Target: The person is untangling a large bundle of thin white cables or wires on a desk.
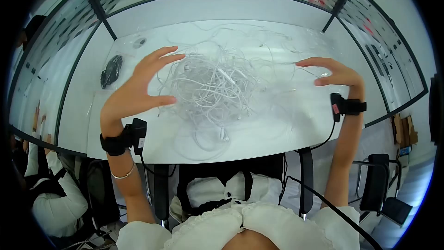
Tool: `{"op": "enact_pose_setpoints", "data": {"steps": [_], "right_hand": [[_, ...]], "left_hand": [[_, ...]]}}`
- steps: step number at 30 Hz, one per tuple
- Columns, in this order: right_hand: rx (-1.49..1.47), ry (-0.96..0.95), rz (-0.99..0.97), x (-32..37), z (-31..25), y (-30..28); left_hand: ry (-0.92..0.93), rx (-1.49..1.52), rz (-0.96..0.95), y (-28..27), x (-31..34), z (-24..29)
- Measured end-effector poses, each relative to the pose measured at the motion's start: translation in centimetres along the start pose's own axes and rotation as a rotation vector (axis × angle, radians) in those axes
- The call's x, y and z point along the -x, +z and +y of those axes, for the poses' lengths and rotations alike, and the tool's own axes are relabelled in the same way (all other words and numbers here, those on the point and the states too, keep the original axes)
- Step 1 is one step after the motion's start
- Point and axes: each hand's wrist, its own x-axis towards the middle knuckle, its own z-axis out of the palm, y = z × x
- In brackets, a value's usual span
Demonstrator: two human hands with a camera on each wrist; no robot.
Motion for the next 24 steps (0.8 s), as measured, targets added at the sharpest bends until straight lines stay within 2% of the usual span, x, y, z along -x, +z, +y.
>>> {"op": "enact_pose_setpoints", "data": {"steps": [1, 4, 5, 7, 9, 10, 11, 13, 17, 18, 21, 22, 24], "right_hand": [[0.042, -0.035, 0.014, 0.6, -0.5, -0.7], [-0.017, 0.021, 0.131, 1.2, -3.5, -1.9], [0.068, -0.042, 0.268, 0.5, -4.2, -1.5], [-0.06, -0.065, 0.409, -2.1, -6.8, -0.2], [-0.166, -0.203, 0.395, -5.5, -8.8, 2.4], [-0.112, -0.138, 0.362, -6.7, -10.6, 3.7], [-0.059, -0.074, 0.33, -7.5, -12.2, 4.9], [0.014, -0.099, 0.346, -9.4, -11.9, 7.0], [-0.06, -0.084, 0.271, -9.8, -12.8, 7.9], [-0.072, -0.107, 0.311, -9.8, -12.8, 8.0], [-0.11, -0.318, 0.445, -10.3, -13.1, 7.0], [-0.072, -0.372, 0.507, -10.7, -13.0, 6.3], [-0.113, -0.406, 0.576, -11.3, -13.2, 4.5]], "left_hand": [[-0.016, 0.037, 0.063, -0.4, -0.1, 0.0], [-0.033, 0.115, 0.296, -1.0, -0.9, 1.1], [-0.024, 0.107, 0.323, -0.7, -1.5, 1.6], [0.054, 0.179, 0.254, 1.3, -3.3, 2.0], [0.139, 0.191, 0.16, 3.5, -4.8, 2.5], [0.117, 0.173, 0.151, 4.7, -5.3, 2.6], [0.121, 0.069, 0.159, 5.1, -5.5, 3.1], [0.128, -0.144, 0.171, 5.5, -5.4, 3.8], [0.166, -0.053, 0.408, 3.7, -5.3, 4.0], [0.261, -0.047, 0.521, 2.9, -5.9, 4.2], [0.155, 0.181, 0.546, 0.3, -6.7, 5.9], [0.186, 0.21, 0.563, -0.5, -7.4, 5.7], [0.112, 0.294, 0.588, -2.9, -8.0, 7.7]]}}
